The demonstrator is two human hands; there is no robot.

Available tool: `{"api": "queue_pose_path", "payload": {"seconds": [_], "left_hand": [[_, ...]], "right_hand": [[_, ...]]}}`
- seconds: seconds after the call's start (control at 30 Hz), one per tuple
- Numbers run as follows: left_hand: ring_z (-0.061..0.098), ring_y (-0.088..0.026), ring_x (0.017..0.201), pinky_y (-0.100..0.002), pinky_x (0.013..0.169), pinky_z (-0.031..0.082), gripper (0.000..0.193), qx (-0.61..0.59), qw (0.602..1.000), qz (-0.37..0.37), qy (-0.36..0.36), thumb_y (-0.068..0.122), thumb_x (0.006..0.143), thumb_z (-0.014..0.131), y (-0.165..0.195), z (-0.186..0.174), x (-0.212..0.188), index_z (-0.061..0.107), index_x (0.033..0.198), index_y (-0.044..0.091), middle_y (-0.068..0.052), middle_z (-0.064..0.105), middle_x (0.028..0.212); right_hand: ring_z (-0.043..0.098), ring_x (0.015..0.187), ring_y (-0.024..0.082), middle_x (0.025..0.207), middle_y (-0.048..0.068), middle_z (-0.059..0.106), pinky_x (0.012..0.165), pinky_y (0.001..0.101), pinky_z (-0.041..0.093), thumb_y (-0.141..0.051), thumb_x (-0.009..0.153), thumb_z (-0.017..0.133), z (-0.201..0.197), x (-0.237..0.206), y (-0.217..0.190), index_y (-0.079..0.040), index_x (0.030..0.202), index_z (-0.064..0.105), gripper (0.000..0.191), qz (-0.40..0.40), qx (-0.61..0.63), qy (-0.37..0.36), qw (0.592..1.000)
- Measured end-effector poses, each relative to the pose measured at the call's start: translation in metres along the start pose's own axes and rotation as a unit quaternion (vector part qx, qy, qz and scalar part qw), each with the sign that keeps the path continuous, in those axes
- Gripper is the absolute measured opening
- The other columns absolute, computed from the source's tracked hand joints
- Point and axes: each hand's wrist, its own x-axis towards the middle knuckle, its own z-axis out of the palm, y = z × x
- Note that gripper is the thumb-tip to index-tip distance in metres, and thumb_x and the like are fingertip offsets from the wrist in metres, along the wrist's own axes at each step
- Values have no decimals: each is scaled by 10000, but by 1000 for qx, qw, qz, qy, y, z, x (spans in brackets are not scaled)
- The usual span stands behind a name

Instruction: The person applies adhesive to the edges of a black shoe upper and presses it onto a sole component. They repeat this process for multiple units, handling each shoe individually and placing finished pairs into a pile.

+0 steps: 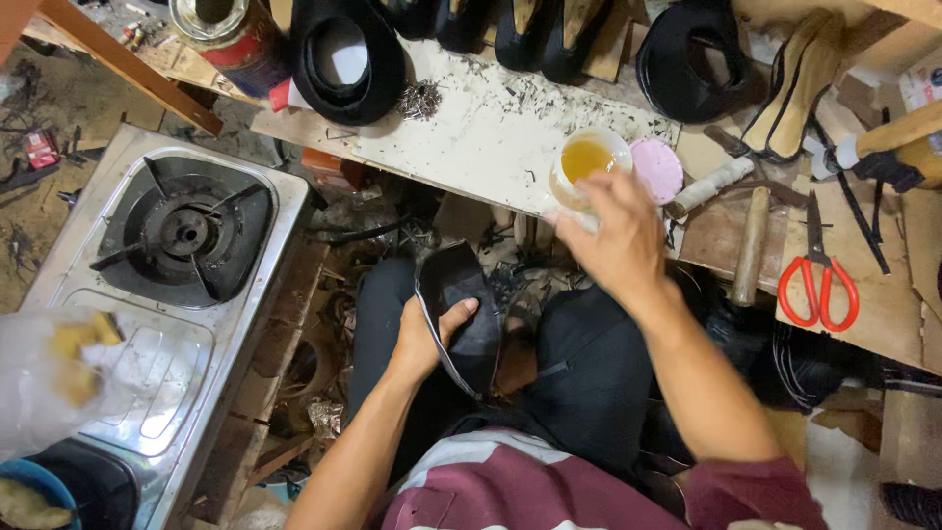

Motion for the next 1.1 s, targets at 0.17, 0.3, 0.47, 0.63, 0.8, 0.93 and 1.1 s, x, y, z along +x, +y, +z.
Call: {"api": "queue_pose_path", "payload": {"seconds": [0.17,0.3,0.47,0.63,0.8,0.93,1.1], "left_hand": [[645,-134,834,-292,757,540,211,-151,983,-103,-13,85,909,765,-1,0,6,730,1093,-13,-39,734,955],[658,-74,893,-241,838,550,220,-159,984,-67,-36,115,940,733,-8,-11,17,742,1129,2,4,734,1007],[697,-111,922,-266,847,556,243,-213,967,20,-136,88,936,662,-6,-19,25,724,1148,-16,-47,755,1051],[706,-118,846,-288,776,571,216,-159,972,-63,-161,115,983,631,26,-5,25,726,1114,-28,-58,760,1008],[685,-123,822,-293,752,572,184,-228,954,-65,-183,129,984,610,39,5,11,701,1093,12,-37,737,948],[656,-127,866,-292,776,537,286,-176,972,-49,-146,210,963,718,19,8,18,695,1133,-19,-48,716,981],[732,-152,964,-276,894,591,420,-299,935,-62,-181,334,924,706,6,2,25,705,1135,-29,-70,770,1057]], "right_hand": [[399,1364,469,1502,288,497,1087,577,291,-446,733,874,-1,38,30,-14,1112,785,582,-79,-95,11,992],[373,1424,465,1532,272,498,1139,551,289,-403,784,863,-2,39,43,-42,1019,814,434,-77,-63,14,995],[563,1358,325,1358,135,672,1175,410,433,-242,902,798,-6,9,28,-22,845,736,235,-6,111,-28,993],[663,1119,308,1216,150,661,976,398,534,-129,816,785,-8,-43,-26,-37,1110,732,312,-122,220,-106,962],[653,1024,350,1172,164,615,870,444,549,-76,775,779,-6,-57,-45,-58,1213,701,445,-241,173,-82,951],[641,943,353,1181,176,601,793,449,530,-51,743,764,-4,-54,-37,-53,1206,682,470,-271,141,-64,950],[653,947,314,1237,130,623,797,416,530,-15,792,746,-2,-51,-34,-91,1176,666,399,-233,137,-53,961]]}}
